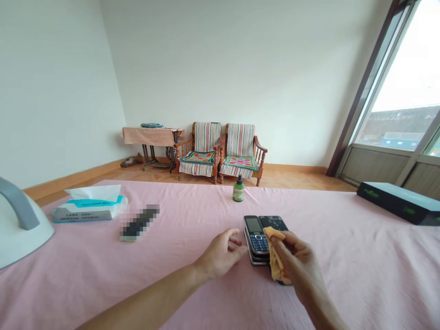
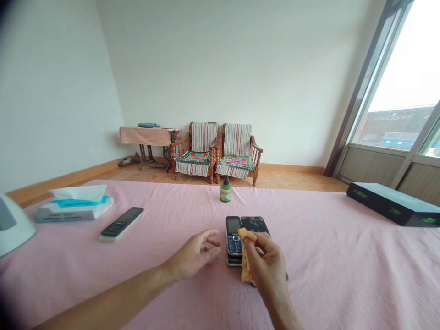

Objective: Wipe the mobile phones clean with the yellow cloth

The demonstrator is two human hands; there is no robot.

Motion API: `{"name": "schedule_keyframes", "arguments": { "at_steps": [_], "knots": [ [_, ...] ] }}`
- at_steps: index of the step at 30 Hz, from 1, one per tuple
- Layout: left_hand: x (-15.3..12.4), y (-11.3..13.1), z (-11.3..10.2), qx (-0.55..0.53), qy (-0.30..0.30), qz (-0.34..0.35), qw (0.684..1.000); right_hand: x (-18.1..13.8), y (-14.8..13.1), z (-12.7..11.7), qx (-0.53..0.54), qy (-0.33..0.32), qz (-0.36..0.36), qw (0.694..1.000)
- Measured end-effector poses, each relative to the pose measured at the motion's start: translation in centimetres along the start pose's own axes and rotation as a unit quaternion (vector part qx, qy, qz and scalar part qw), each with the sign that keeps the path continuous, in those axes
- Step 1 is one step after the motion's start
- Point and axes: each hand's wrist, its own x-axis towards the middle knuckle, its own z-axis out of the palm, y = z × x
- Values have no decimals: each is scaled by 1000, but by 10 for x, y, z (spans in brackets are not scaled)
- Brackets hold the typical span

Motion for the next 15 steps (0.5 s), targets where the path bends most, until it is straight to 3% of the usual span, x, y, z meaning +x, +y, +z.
{"name": "schedule_keyframes", "arguments": {
  "at_steps": [8,15],
  "knots": [
    [26,5,19,-91,8,-20,996,0,3,1,33,-54,4,998],
    [33,-5,23,-119,11,-134,984,-1,4,-1,63,-52,16,996]
  ]
}}
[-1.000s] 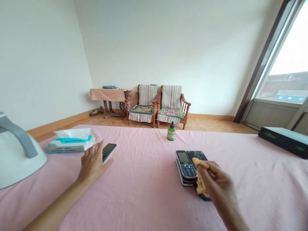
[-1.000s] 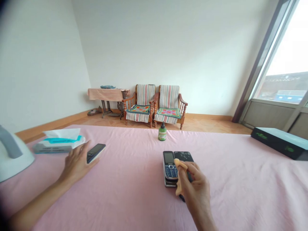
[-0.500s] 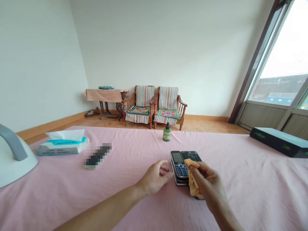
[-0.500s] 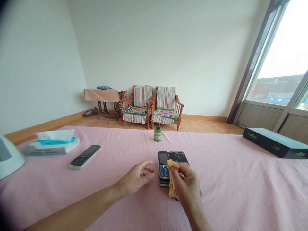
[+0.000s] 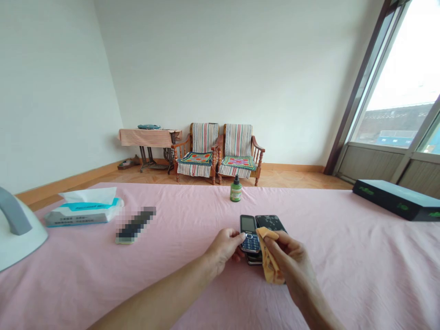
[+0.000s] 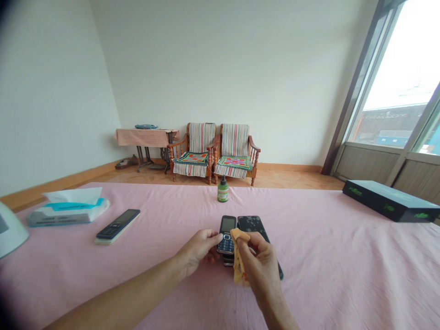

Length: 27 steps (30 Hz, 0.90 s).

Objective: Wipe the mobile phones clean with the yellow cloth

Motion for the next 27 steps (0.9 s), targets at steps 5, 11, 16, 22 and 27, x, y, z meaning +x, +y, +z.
{"name": "schedule_keyframes", "arguments": {
  "at_steps": [5,11,16,22,27],
  "knots": [
    [3,-3,-1,-22,-19,-54,998,-1,-1,-1,-17,13,-14,1000],
    [-10,-7,-19,-67,-9,-43,997,-2,-1,-1,-48,23,-15,998],
    [-33,-3,-75,-56,69,-14,996,-1,4,-4,-79,21,-9,997],
    [-61,16,-183,24,214,-9,976,-2,5,-5,-119,22,-61,991],
    [-77,15,-256,106,341,-38,933,-2,8,-6,-132,34,-72,988]
  ]
}}
